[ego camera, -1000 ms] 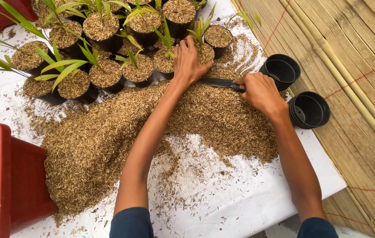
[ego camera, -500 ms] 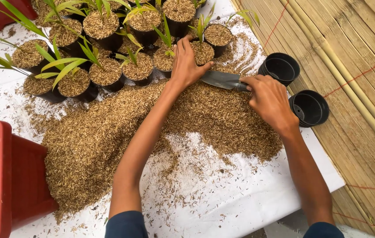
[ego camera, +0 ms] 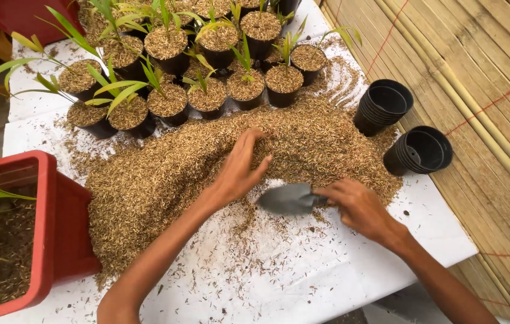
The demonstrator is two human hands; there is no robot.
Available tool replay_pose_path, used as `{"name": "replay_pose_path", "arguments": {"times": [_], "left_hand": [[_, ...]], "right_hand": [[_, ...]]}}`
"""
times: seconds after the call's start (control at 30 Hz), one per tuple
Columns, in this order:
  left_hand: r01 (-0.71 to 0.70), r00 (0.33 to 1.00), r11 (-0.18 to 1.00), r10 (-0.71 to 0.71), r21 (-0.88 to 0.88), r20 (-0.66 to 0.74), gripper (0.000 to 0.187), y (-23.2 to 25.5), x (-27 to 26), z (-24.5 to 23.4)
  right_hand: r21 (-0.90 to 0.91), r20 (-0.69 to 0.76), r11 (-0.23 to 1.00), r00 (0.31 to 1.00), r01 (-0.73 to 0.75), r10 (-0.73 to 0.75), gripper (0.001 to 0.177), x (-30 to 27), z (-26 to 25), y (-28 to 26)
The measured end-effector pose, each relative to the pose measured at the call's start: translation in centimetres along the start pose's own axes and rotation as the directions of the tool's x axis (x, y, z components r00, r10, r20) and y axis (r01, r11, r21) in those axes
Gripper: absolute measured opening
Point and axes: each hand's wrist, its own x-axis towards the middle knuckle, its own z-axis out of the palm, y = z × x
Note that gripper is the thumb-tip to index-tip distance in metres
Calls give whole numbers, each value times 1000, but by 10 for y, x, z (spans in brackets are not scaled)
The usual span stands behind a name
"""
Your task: The person uses a small trowel to scoop rice husks from a pile and fill black plastic pots. They place small green seedlings into the pots and add more husks around the base of the plants, occasionally patting the material down with the trowel.
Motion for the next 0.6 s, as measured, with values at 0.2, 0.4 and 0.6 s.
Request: {"name": "replay_pose_path", "arguments": {"times": [0.2,0.4,0.6], "left_hand": [[-74,996,997,76,30,-50,19,-25,-48,21],[-113,993,993,114,22,-36,13,-25,-62,37],[-268,961,961,272,71,-46,10,-32,-56,70]], "right_hand": [[109,46,992,997,63,-68,29,-10,6,-2],[-88,-301,995,953,-52,24,14,-5,-21,19],[-277,-647,918,761,-285,41,20,30,-37,100]]}}
